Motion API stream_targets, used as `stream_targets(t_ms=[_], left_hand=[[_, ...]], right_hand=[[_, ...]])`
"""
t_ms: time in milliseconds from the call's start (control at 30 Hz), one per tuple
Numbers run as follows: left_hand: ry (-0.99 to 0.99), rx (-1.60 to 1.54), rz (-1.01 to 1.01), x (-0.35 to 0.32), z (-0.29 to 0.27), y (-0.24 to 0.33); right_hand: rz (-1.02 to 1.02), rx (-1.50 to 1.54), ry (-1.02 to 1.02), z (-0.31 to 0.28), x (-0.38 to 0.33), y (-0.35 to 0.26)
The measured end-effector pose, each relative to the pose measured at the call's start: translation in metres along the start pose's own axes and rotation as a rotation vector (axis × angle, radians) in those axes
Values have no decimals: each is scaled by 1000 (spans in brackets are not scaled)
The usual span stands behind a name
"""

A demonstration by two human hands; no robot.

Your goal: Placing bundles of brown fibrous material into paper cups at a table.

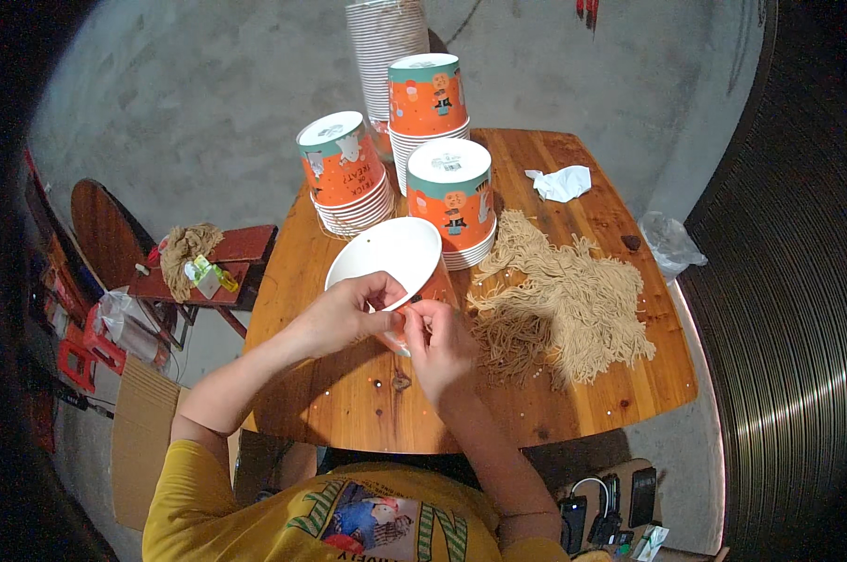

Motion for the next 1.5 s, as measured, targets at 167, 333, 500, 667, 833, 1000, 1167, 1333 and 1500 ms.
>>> stream_targets(t_ms=[167,333,500,667,833,1000,1167,1333,1500], left_hand=[[-95,-10,26,0,4,3],[-201,-183,-64,13,11,-3],[-270,70,-4,25,26,-11],[-130,380,72,23,32,-6],[2,348,151,19,23,0],[98,234,254,18,17,2],[61,37,177,18,15,1],[-93,-477,-177,22,23,-9],[-195,-607,-180,24,23,-21]], right_hand=[[-13,-78,20,-10,-2,2],[52,-80,-16,-25,-6,-4],[208,-66,-49,-30,-12,2],[428,256,-116,-25,-15,9],[403,299,-95,-40,4,11],[217,366,-205,-38,27,8],[277,202,-407,-27,29,20],[525,497,-358,-20,26,23],[659,549,-372,-16,29,14]])
Point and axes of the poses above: each hand's wrist, its own x-axis towards the middle knuckle, its own z-axis out of the palm, y = z × x, the point moved 4 cm from there along x, towards the middle knuckle, and after that the axes turned 1 degree about x, right-handed, at the moved point
